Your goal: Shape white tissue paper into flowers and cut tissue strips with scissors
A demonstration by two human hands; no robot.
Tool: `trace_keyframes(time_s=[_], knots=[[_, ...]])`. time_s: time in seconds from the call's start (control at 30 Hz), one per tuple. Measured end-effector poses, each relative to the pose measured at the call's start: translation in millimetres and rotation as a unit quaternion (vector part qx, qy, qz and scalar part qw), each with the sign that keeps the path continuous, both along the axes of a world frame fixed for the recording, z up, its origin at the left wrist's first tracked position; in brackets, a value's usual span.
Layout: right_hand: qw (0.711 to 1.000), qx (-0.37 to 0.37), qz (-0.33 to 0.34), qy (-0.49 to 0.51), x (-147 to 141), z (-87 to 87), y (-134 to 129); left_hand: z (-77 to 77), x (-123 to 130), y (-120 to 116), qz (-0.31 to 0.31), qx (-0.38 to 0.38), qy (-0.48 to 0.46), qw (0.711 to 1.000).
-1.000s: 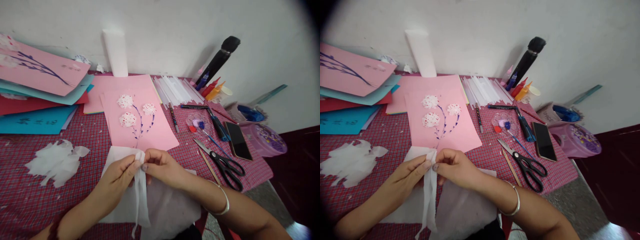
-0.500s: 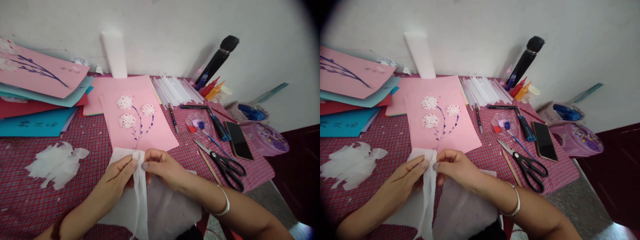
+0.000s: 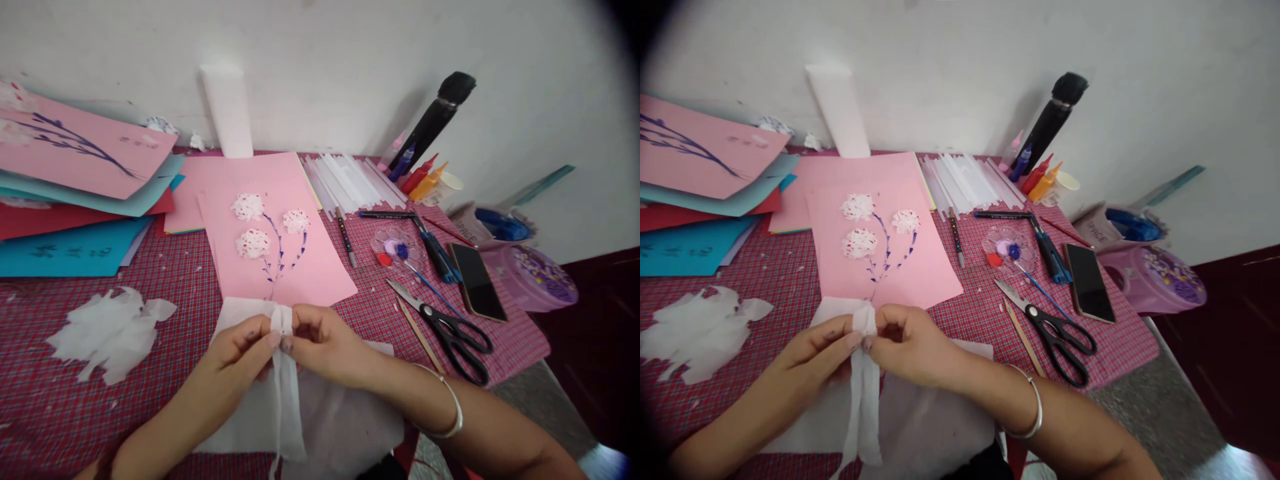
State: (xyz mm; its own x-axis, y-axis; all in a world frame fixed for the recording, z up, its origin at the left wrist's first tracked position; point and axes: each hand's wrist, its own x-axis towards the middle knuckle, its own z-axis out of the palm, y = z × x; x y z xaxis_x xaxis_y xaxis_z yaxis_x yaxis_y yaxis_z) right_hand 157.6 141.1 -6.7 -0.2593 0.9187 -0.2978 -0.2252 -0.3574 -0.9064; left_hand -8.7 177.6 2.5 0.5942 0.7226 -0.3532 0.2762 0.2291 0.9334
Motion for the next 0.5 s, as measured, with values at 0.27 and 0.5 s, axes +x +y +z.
trace_keyframes(time_s=[0.27, 0.5], knots=[[0.997, -0.035, 0.024, 0.063, 4, 0.7, 3, -15.5, -8, 0, 0.009, -0.115, -0.047, 0.992], [0.994, -0.041, 0.064, 0.085, 5, 3.2, 4, 3.1, -2, 5, 0.001, -0.216, -0.055, 0.975]])
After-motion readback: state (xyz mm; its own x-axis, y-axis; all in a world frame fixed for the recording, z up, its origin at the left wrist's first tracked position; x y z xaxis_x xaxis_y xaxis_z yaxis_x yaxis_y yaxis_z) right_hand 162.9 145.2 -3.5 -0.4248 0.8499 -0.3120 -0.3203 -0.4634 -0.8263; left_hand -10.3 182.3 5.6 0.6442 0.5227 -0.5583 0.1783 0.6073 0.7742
